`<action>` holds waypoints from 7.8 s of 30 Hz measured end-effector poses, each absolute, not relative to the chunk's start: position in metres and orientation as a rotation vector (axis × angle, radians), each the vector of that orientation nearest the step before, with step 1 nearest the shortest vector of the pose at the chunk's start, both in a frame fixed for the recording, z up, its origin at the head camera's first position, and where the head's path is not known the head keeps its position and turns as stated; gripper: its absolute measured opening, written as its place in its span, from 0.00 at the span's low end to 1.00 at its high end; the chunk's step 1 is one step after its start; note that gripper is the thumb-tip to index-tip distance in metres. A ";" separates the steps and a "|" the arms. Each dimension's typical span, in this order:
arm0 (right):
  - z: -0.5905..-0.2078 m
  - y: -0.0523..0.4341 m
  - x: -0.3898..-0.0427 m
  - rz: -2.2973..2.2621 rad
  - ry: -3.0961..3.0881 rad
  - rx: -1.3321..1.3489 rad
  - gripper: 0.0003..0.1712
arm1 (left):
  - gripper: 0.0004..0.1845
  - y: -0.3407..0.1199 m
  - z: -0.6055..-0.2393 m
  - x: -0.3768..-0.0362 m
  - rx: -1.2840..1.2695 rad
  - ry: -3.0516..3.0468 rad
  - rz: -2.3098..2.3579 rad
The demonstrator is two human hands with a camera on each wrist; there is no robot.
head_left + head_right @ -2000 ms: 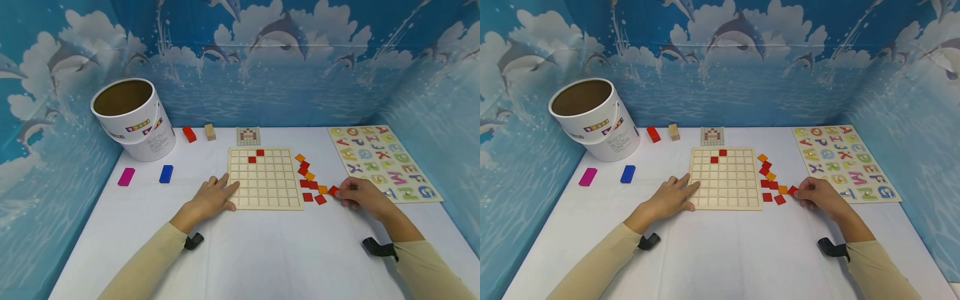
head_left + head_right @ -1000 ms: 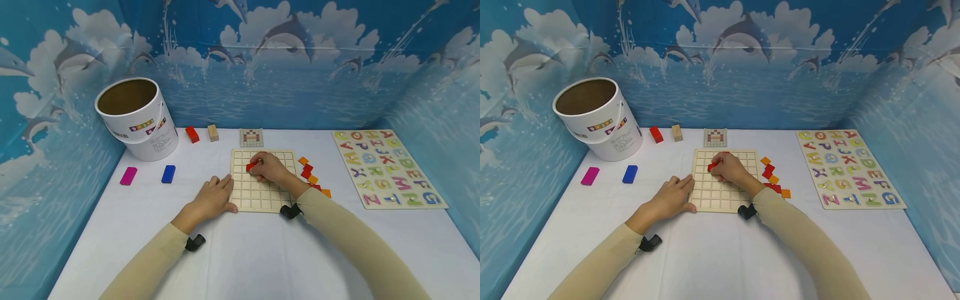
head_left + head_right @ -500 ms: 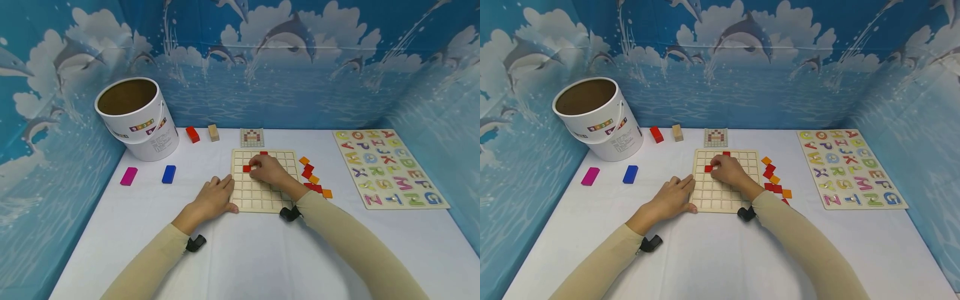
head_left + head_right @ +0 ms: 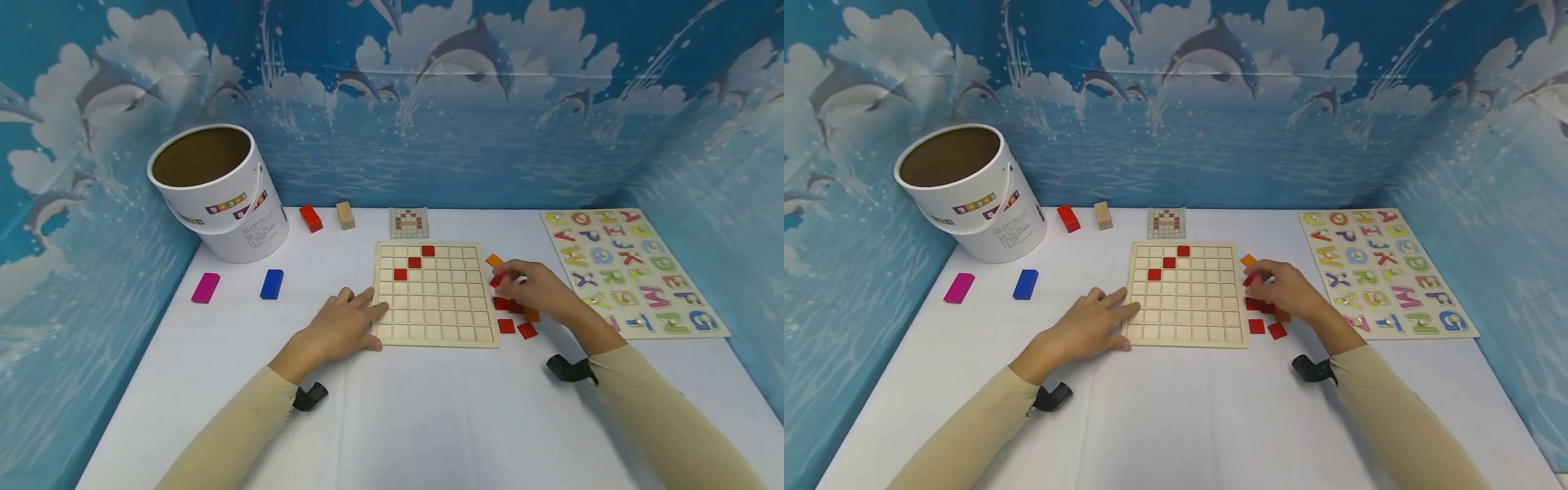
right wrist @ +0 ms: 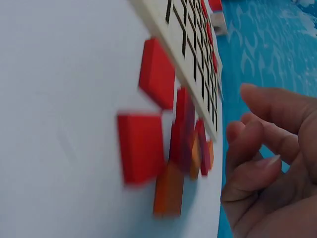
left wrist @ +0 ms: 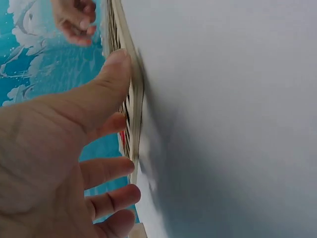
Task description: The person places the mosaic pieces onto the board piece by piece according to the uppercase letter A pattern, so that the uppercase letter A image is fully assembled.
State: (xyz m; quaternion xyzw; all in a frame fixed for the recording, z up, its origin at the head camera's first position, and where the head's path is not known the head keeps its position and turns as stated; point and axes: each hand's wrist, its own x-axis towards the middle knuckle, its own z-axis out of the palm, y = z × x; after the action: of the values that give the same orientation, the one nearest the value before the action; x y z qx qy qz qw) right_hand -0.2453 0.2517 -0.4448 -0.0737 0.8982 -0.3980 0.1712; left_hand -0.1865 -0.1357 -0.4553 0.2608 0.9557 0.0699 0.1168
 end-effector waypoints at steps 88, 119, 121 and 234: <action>-0.436 0.243 -0.233 -1.148 2.687 -0.157 0.29 | 0.50 -0.132 -0.445 -0.201 0.707 2.682 0.186; -0.465 0.286 -0.277 -0.876 2.763 -0.012 0.30 | 0.50 -0.134 -0.444 -0.201 0.719 2.687 0.178; -0.466 0.285 -0.278 -0.865 2.758 -0.001 0.30 | 0.50 -0.134 -0.444 -0.201 0.715 2.684 0.174; -0.462 0.247 -0.266 -1.080 2.561 0.082 0.24 | 0.50 -0.128 -0.446 -0.202 0.727 2.716 0.100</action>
State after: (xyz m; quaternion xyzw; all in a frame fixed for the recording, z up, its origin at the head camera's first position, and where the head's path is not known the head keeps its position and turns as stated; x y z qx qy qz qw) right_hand -0.2665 0.2471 -0.4623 0.0291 0.9060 -0.3822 0.1797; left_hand -0.2018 -0.1280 -0.4458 0.2548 0.9525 0.0350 0.1632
